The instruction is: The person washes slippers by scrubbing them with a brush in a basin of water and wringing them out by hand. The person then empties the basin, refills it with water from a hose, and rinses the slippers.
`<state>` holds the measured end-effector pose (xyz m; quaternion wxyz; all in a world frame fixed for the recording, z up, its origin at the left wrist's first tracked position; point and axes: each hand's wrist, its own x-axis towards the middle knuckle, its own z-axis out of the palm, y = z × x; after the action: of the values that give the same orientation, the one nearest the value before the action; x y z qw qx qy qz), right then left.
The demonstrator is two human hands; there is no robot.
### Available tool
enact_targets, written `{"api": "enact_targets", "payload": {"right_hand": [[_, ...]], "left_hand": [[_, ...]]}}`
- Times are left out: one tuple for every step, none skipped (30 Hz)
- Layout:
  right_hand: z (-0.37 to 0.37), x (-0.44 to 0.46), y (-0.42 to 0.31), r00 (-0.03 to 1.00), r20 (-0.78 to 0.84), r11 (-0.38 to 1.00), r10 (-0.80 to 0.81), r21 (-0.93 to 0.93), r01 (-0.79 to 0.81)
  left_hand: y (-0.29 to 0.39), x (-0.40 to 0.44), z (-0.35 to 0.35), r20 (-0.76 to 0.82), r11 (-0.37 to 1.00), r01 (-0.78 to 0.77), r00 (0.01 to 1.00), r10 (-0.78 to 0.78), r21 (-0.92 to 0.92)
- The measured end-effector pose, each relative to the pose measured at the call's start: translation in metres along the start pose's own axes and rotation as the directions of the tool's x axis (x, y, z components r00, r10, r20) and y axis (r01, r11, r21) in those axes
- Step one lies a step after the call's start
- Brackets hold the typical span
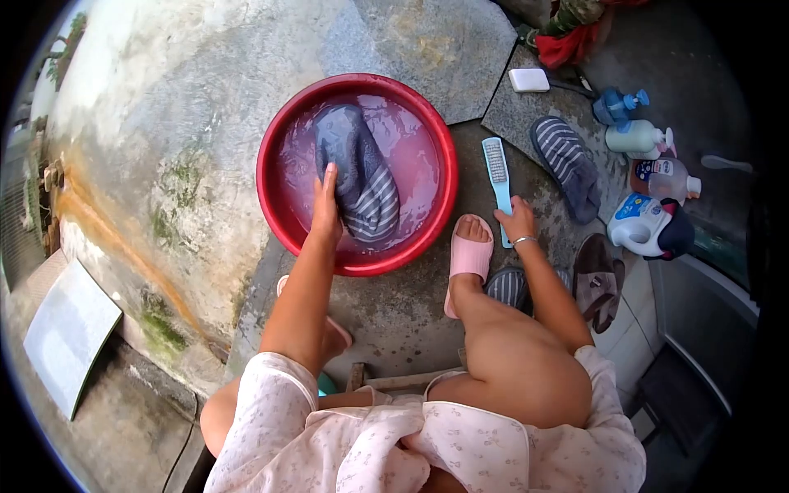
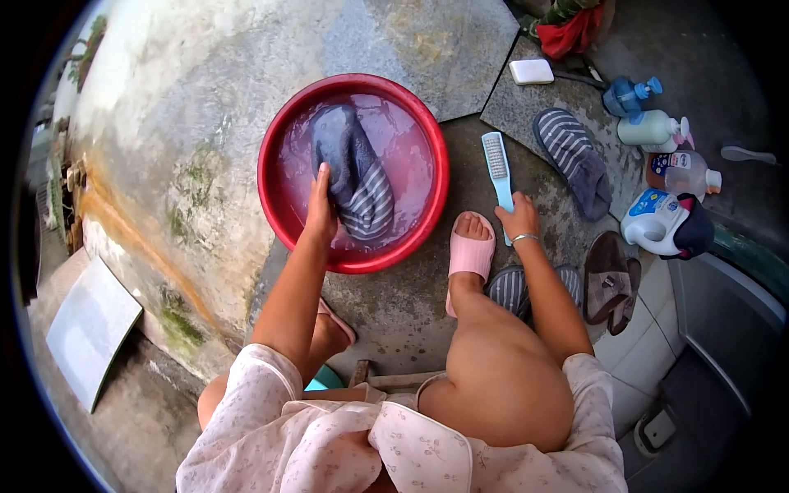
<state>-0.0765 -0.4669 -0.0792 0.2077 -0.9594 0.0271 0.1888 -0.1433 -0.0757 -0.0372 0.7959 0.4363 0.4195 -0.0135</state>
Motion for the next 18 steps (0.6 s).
{"api": "enact_targets", "payload": {"right_hand": [[0.001,0.003,-0.002,0.996,-0.035,0.990,-0.085,-0.111,0.081],[0.001,0.005,-0.005,0.995,-0.036,0.990,-0.093,-0.110,0.088],[-0.003,0.005,-0.014,0.998,0.055,0.934,0.042,0.353,-0.059],[-0.008,0.001,-0.030,0.972,0.201,0.656,0.120,0.719,-0.230],[-0.013,-0.005,-0.046,0.991,0.118,0.609,0.065,0.782,-0.133],[-0.027,-0.011,-0.071,0.991,0.119,0.614,0.054,0.779,-0.127],[-0.043,-0.019,-0.098,0.997,0.073,0.678,0.040,0.731,-0.081],[-0.050,-0.022,-0.112,0.999,0.026,0.736,0.024,0.677,-0.036],[-0.039,-0.019,-0.111,0.987,-0.111,0.815,-0.117,0.557,0.159],[-0.071,-0.032,-0.149,0.991,0.120,0.784,-0.065,0.620,-0.024],[-0.077,-0.035,-0.166,0.977,0.124,0.803,-0.176,0.592,0.070],[-0.077,-0.036,-0.178,0.949,0.130,0.808,-0.286,0.565,0.166],[-0.067,-0.035,-0.190,0.874,-0.036,0.782,-0.484,0.431,0.450],[-0.060,-0.038,-0.201,0.829,0.013,0.796,-0.560,0.287,0.533],[-0.055,-0.043,-0.213,0.774,0.063,0.773,-0.630,0.146,0.617],[-0.055,-0.052,-0.225,0.798,0.277,0.833,-0.536,0.019,0.553],[-0.037,-0.053,-0.225,0.725,0.264,0.739,-0.636,-0.065,0.671],[-0.029,-0.057,-0.234,0.673,0.375,0.651,-0.638,-0.203,0.731]], "left_hand": [[0.001,-0.011,0.003,-0.026,0.994,-0.051,0.998,0.053,0.094],[0.001,-0.017,0.005,-0.048,0.978,-0.099,0.993,0.109,0.186],[-0.004,-0.017,0.002,0.019,0.931,-0.210,0.977,0.214,0.300],[-0.018,-0.012,-0.004,0.025,0.859,-0.317,0.942,0.336,0.401],[-0.028,-0.002,-0.016,0.025,0.868,-0.301,0.948,0.317,0.394],[-0.033,0.007,-0.025,0.023,0.878,-0.284,0.954,0.299,0.384],[-0.033,0.006,-0.026,0.015,0.881,-0.286,0.953,0.303,0.377],[-0.033,0.005,-0.024,-0.053,0.877,-0.282,0.944,0.327,0.390],[-0.033,0.003,-0.021,-0.120,0.873,-0.275,0.930,0.348,0.402],[-0.029,0.000,-0.016,-0.125,0.877,-0.274,0.930,0.347,0.394],[-0.023,-0.005,-0.011,-0.149,0.889,-0.240,0.936,0.318,0.389],[-0.018,-0.006,-0.007,-0.172,0.900,-0.208,0.941,0.291,0.384],[-0.024,0.002,-0.011,-0.176,0.875,-0.196,0.938,0.299,0.442],[-0.030,0.009,-0.016,-0.179,0.846,-0.183,0.934,0.308,0.500],[-0.014,-0.006,0.001,-0.152,0.841,-0.273,0.912,0.381,0.466],[-0.014,-0.005,0.002,-0.157,0.843,-0.275,0.910,0.383,0.463],[-0.014,-0.004,0.001,-0.144,0.851,-0.281,0.915,0.377,0.444],[-0.015,-0.003,0.000,-0.132,0.859,-0.286,0.919,0.371,0.424]]}}
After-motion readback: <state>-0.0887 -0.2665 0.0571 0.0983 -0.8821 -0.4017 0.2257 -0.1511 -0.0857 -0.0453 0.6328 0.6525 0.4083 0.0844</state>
